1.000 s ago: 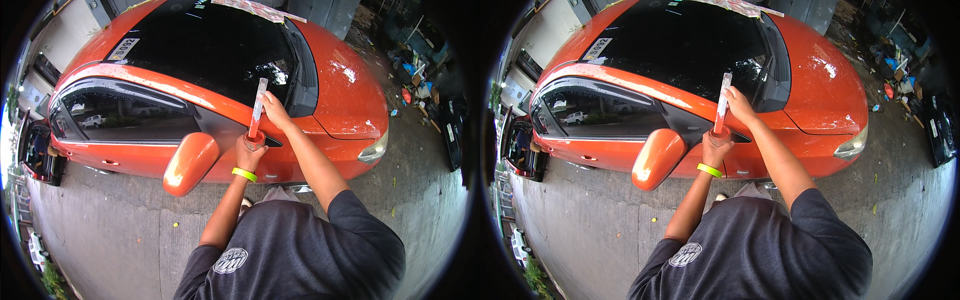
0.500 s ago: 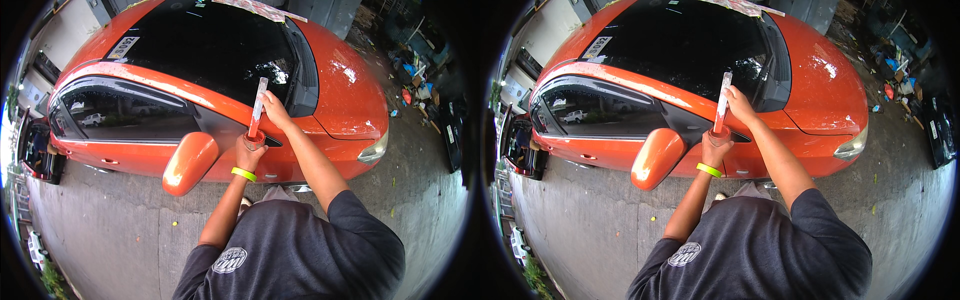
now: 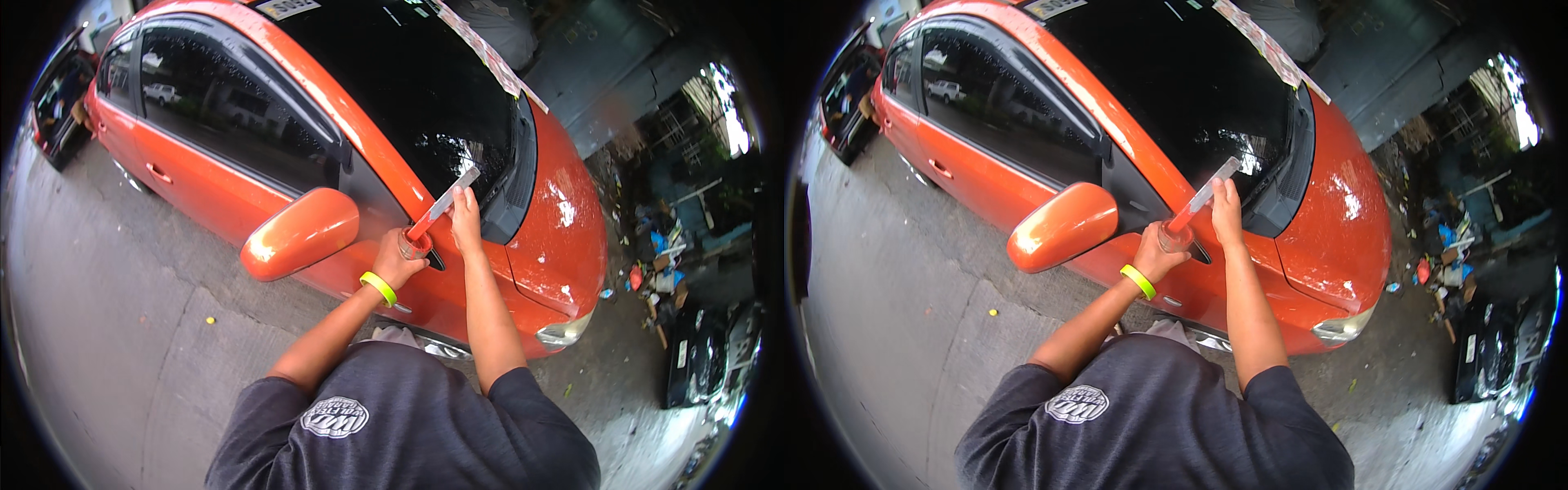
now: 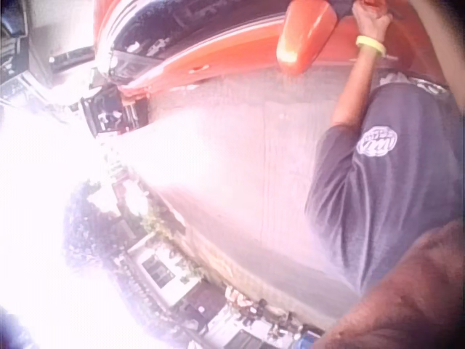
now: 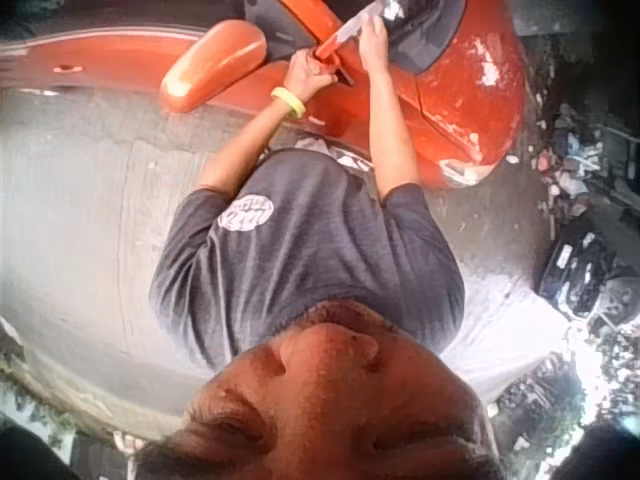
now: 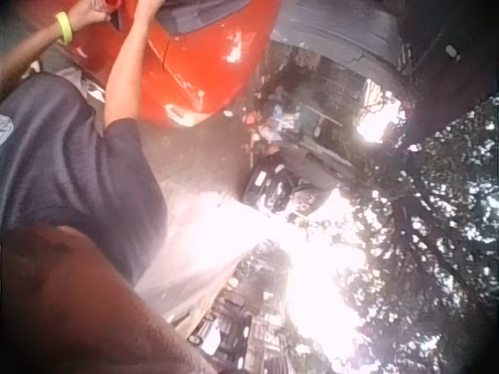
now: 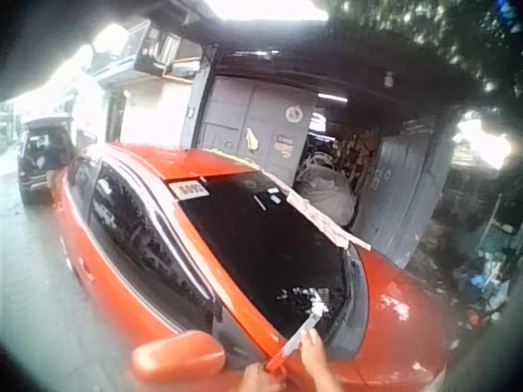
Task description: The person uses a small brush to apply red paint to the front bumper and side of a red car. The car is partially covered with newspaper and tape to protect other areas. The person repeatedly dips the brush into a small container of paint and applies it to specific spots on the vehicle's body.
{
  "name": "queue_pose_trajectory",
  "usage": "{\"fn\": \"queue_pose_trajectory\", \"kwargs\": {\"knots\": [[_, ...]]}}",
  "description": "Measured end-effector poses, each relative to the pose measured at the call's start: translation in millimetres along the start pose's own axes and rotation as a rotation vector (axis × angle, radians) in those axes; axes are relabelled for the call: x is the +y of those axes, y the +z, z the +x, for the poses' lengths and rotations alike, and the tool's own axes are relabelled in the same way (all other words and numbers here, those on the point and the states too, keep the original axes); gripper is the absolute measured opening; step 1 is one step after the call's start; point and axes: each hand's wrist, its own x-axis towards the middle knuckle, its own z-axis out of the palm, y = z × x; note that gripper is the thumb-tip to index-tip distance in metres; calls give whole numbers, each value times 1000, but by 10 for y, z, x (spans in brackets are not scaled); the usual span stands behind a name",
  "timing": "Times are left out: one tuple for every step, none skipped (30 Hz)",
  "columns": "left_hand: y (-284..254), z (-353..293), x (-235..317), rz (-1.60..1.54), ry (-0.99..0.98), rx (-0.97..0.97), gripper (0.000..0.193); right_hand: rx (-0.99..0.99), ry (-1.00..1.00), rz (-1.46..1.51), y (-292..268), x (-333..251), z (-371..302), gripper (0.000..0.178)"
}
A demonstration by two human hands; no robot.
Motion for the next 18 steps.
{"fn": "queue_pose_trajectory", "kwargs": {"knots": [[-36, -5, 15, 4, -21, -18, 78, 5, 9, 23, 26, -10, -20, 34], [-62, -6, 33, 7, -40, -38, 82, 13, 19, 45, 48, -29, -26, 33], [-86, -2, 50, -21, -63, -60, 82, 3, 17, 68, 67, -40, -16, 33], [-155, 8, 152, -44, -82, -91, 83, 4, 18, 62, 73, -42, -16, 33], [-187, 7, 212, -67, -100, -122, 83, 5, 20, 55, 73, -44, -18, 34], [-165, -5, 221, -60, -47, -48, 74, 8, 22, 48, 68, -46, -20, 34], [-154, -13, 239, -46, 7, 26, 65, 4, 14, 40, 81, -48, -14, 35], [-153, -22, 253, -32, 60, 100, 56, 1, 6, 31, 89, -51, -9, 35], [-164, -28, 261, -37, 52, 90, 55, -2, -3, 23, 95, -53, -3, 36], [-184, -27, 288, -43, 44, 75, 54, -7, -2, 21, 94, -60, -5, 36], [-202, -20, 310, -49, 37, 59, 53, -13, -2, 20, 92, -66, -5, 37], [-220, -6, 295, -43, -12, -7, 63, -19, -2, 19, 93, -69, -6, 37], [-245, 15, 274, -38, -58, -74, 73, -9, 1, -4, 88, -67, -4, 37], [-255, 22, 258, -32, -104, -142, 83, 1, 3, -27, 87, -62, -3, 38], [-240, 11, 255, -33, -56, -73, 72, 11, 6, -49, 84, -57, -1, 38], [-225, -5, 279, -31, -8, -5, 61, 8, 3, -45, 87, -55, -1, 38], [-212, -20, 306, -30, 39, 62, 50, 6, 0, -41, 89, -53, -2, 38], [-188, -29, 299, -30, 54, 104, 48, 4, -3, -37, 89, -51, -6, 38]]}}
